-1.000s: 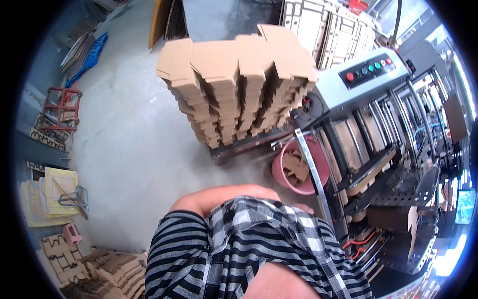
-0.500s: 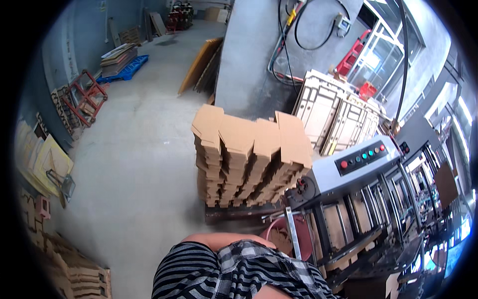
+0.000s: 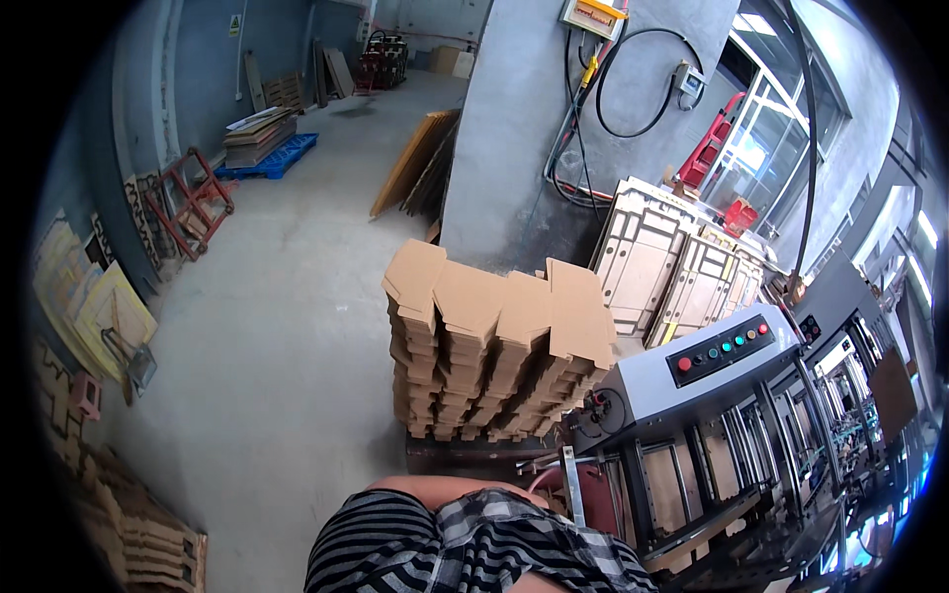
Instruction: The person repeatedly picks flat cardboard blanks from a stack, places them into a machine that folds them into boxes, and stacks the finished boxes. The person handles the blanks by hand and uses the machine to form the boxes.
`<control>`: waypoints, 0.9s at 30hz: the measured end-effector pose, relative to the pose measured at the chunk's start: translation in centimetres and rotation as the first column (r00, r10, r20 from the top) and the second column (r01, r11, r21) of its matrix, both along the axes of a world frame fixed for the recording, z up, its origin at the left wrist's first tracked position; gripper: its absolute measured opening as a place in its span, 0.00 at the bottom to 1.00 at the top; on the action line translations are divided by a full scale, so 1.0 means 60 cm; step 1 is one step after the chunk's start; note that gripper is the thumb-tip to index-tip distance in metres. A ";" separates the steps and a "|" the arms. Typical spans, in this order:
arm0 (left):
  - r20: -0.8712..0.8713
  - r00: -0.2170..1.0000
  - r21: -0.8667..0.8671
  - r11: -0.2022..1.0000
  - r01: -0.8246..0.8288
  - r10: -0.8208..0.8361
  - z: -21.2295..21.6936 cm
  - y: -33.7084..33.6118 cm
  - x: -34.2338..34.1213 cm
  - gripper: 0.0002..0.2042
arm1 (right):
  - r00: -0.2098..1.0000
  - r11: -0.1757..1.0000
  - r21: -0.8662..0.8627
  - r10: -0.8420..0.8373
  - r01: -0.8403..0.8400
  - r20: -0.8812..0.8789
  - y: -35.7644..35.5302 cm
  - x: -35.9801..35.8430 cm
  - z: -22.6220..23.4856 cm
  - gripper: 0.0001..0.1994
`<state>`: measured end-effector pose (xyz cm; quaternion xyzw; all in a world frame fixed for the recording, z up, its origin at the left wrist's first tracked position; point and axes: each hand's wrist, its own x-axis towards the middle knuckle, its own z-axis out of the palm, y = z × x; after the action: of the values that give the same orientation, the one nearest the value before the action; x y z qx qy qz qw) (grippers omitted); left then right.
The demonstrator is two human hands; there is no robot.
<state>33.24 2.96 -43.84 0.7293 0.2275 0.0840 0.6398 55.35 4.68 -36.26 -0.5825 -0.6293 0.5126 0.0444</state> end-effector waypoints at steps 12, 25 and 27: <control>0.026 0.999 0.051 0.998 0.042 -0.043 -0.004 0.024 0.020 0.18 | 0.989 0.997 0.039 0.055 -0.061 0.138 -0.028 0.053 -0.035 0.17; -0.158 0.986 -0.080 0.996 0.034 -0.046 -0.109 0.055 -0.018 0.15 | 0.898 0.959 0.065 0.231 -0.274 0.375 -0.155 0.106 -0.137 0.18; -0.111 0.994 -0.052 0.999 0.012 -0.018 -0.150 0.067 -0.024 0.15 | 0.884 0.960 0.024 0.246 -0.278 0.397 -0.154 0.114 -0.152 0.19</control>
<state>31.82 6.97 -52.86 0.7178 0.2597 0.0324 0.6452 62.19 -4.58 -45.36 -0.5803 -0.7182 0.3618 -0.1283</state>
